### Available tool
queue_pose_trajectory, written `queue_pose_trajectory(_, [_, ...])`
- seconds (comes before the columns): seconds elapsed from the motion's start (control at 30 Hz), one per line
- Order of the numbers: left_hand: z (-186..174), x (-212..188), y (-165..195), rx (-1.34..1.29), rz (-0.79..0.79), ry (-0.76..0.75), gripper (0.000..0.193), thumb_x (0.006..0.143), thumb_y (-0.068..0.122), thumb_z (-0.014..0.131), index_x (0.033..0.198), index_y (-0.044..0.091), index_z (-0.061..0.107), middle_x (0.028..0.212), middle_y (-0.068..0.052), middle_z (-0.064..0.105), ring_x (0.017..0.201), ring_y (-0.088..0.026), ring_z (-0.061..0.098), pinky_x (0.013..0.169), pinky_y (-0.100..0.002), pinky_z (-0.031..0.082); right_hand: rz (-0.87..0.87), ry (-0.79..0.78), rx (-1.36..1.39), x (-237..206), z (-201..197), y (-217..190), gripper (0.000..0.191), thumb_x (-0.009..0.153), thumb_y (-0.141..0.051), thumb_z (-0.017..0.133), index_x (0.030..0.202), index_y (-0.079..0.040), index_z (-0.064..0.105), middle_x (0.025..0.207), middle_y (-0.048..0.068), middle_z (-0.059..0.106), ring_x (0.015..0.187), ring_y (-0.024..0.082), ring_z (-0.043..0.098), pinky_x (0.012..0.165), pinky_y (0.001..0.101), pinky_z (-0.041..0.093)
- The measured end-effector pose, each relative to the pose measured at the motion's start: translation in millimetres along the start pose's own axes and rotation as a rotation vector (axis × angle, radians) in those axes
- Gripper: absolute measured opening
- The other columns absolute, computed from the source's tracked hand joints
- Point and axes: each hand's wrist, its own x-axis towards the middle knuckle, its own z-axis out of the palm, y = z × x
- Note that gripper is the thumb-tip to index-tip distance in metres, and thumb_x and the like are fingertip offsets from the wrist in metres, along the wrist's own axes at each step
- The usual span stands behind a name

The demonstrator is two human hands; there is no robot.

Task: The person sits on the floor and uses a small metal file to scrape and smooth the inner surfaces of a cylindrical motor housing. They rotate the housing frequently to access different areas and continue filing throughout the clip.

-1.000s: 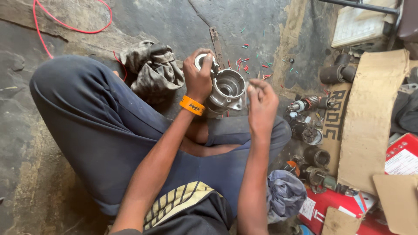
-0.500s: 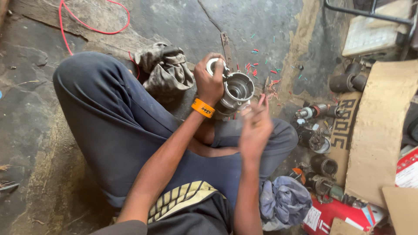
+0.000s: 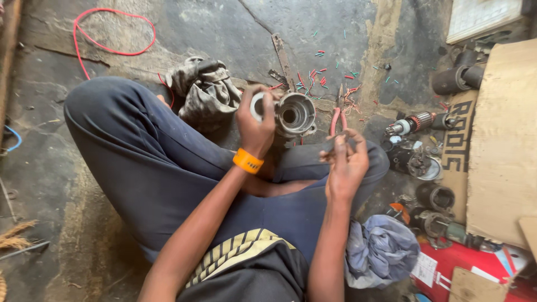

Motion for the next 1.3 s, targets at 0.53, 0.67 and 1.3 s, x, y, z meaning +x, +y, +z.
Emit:
queue_pose_trajectory(0.53, [-49.1,6.1,3.9,0.022,-0.108,-0.391,0.071,0.077,0.012,0.092,0.137,0.004,0.055,0.120,-0.007,0.071,0.111,-0.012,0.067,0.101,-0.029,0.055,-0.109,-0.118,0.164,17.7,19.6,23.2,0.027,0.093,0.008,0.068,0.120,0.003,0.062,0.120,0.013,0.069,0.110,0.016,0.068,0.087,0.0316,0.060])
queue_pose_trajectory(0.67, [-50.5,5.4,-1.7,0.050,-0.039,-0.406,0.067,0.080,0.009,0.092,0.137,0.003,0.056,0.122,-0.008,0.070,0.116,-0.013,0.067,0.103,-0.029,0.055,-0.113,-0.143,0.070,25.0,26.3,23.1,0.026,0.094,0.009,0.067,0.119,0.006,0.066,0.116,0.010,0.070,0.103,0.014,0.069,0.086,0.0292,0.060])
queue_pose_trajectory(1.3, [-48.0,7.1,-7.9,0.126,0.065,-0.384,0.082,0.076,0.014,0.094,0.142,0.006,0.046,0.116,-0.007,0.073,0.109,-0.014,0.069,0.099,-0.030,0.056,-0.137,-0.268,-0.165,64.0,32.9,10.5,0.024,0.099,0.001,0.066,0.122,0.002,0.070,0.092,0.000,0.068,0.078,0.003,0.058,0.066,0.0189,0.045])
